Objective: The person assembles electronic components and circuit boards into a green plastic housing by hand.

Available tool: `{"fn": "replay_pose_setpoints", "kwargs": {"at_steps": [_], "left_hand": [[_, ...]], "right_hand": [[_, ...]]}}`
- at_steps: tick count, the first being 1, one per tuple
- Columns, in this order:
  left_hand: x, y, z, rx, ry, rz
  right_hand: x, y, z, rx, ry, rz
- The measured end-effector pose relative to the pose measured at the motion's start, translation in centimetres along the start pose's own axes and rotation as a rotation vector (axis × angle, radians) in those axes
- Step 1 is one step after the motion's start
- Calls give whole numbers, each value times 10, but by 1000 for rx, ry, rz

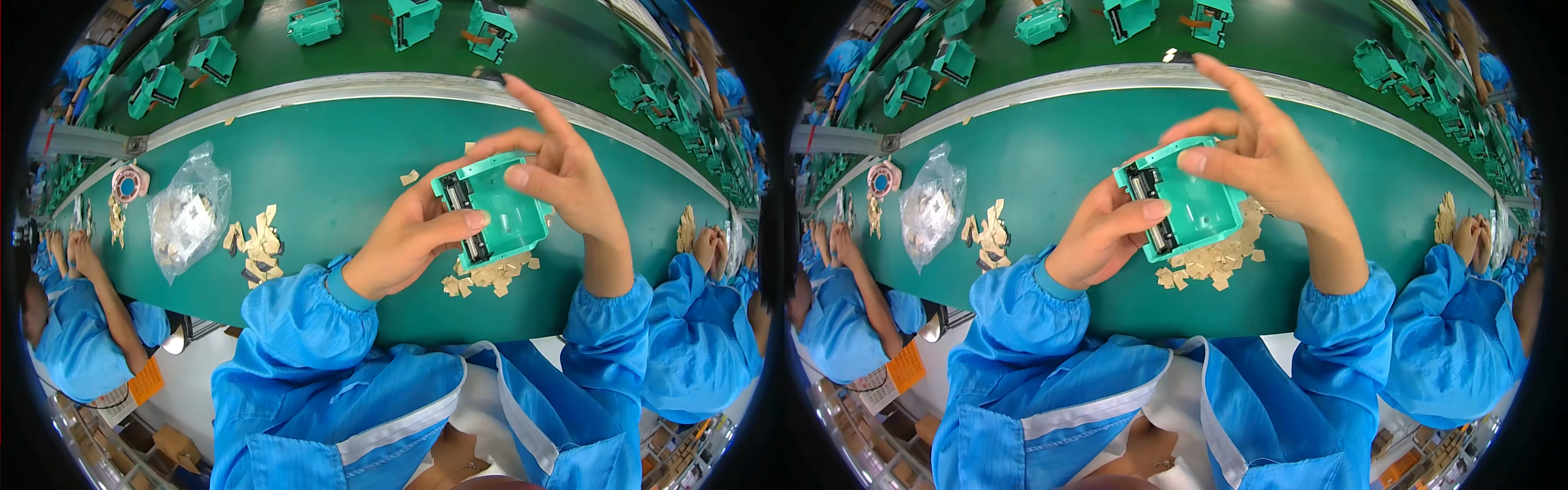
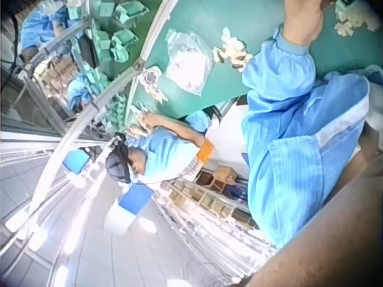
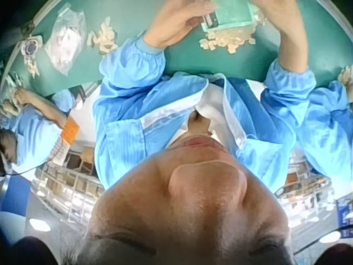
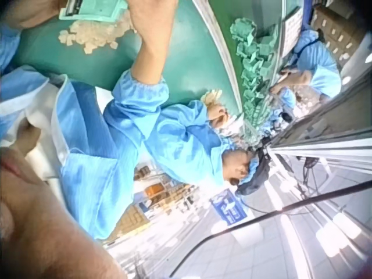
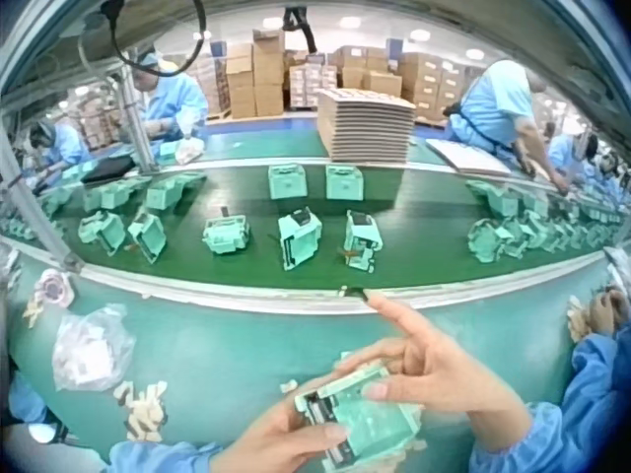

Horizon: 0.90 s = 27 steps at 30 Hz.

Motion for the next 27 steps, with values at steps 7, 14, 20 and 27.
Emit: {"fn": "replay_pose_setpoints", "kwargs": {"at_steps": [7, 14, 20, 27], "left_hand": [[-7, 15, -1, 164, 58, 190], [-20, 8, 0, 3, 48, 282], [-26, 4, -1, -96, -24, 250], [-6, 12, 4, 545, 6, -394]], "right_hand": [[-26, 1, 37, -229, 684, -54], [11, -2, 25, -420, 471, -21], [25, 2, 28, -422, 247, 56], [48, 9, 30, -181, 426, -202]]}}
Point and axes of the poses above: each hand's wrist, its own z-axis away from the middle knuckle, its own x-axis out of the palm, y = z × x, the point moved 5 cm from there along -z, towards the middle knuckle, and after that the axes turned 7 degrees about z, right-handed, at the moved point
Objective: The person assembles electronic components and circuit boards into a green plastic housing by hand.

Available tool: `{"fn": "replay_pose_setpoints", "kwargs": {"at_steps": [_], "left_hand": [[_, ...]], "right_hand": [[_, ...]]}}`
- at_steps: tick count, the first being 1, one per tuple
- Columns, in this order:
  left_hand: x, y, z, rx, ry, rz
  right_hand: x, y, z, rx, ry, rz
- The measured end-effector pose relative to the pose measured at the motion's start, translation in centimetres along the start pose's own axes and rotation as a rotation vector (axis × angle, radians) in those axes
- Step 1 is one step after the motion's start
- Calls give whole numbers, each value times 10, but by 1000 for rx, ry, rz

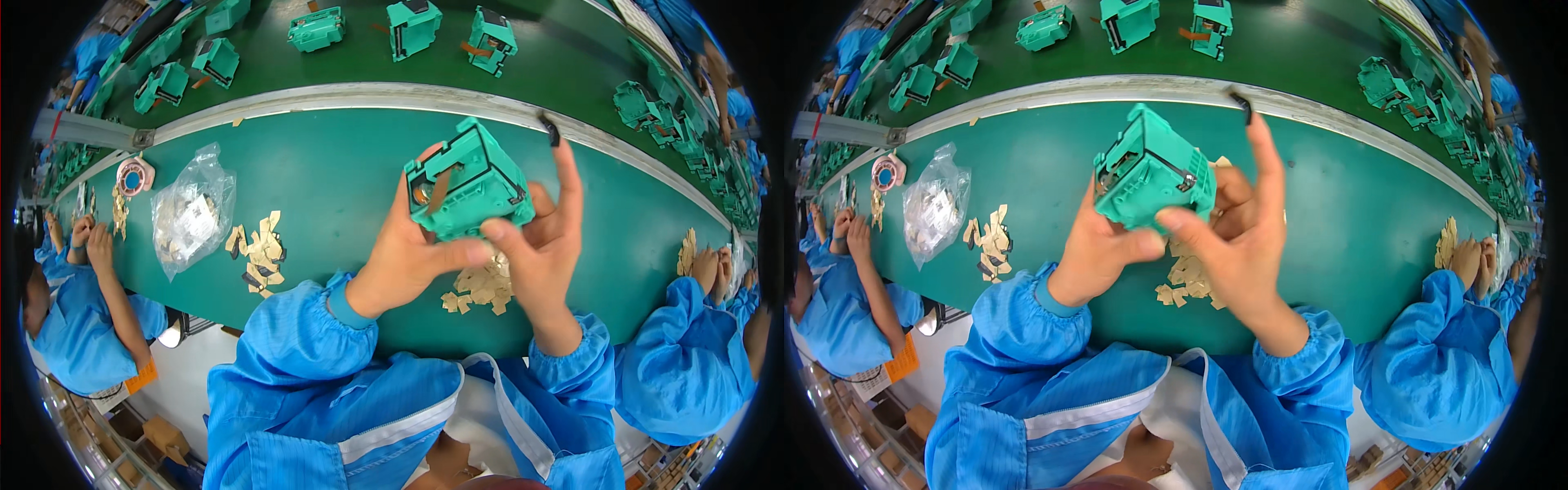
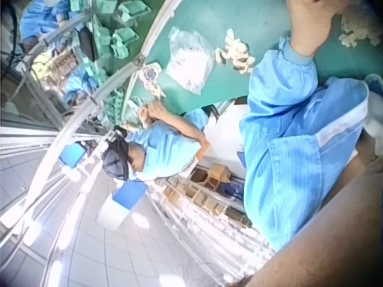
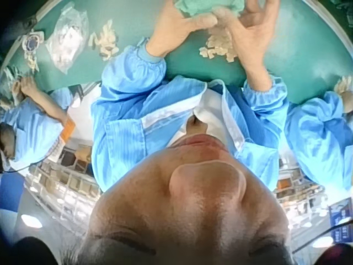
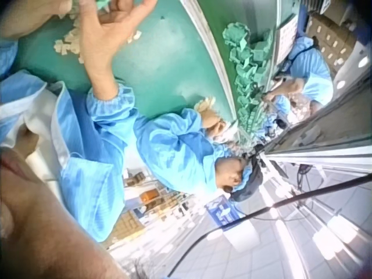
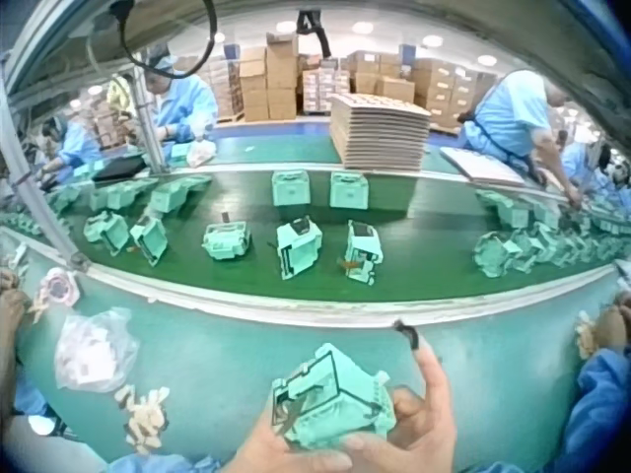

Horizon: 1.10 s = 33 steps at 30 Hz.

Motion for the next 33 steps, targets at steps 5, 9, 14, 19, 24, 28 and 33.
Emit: {"fn": "replay_pose_setpoints", "kwargs": {"at_steps": [5, 9, 14, 19, 24, 28, 33], "left_hand": [[-10, 10, -3, -125, 232, 298], [-12, 11, -7, -204, 273, 353], [-11, 7, -4, -325, 292, 349], [-9, 13, -4, -246, 279, 217], [-7, 15, -4, -159, 266, 164], [-6, 17, -4, -184, 260, 155], [-6, 16, -4, -176, 263, 154]], "right_hand": [[-13, -12, -3, -148, 195, 31], [-41, -19, -10, 13, 120, -114], [-35, -16, -10, 252, -22, -42], [-33, -12, -8, 394, -22, -27], [-26, -13, -5, 424, 8, -32], [-25, -12, -5, 439, -13, -22], [-23, -12, -7, 419, -50, 73]]}}
Point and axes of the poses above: each hand's wrist, its own z-axis away from the middle knuckle, its own x-axis out of the palm, y = z × x, the point moved 5 cm from there along -z, towards the middle knuckle, and after that the axes turned 7 degrees about z, right-handed, at the moved point
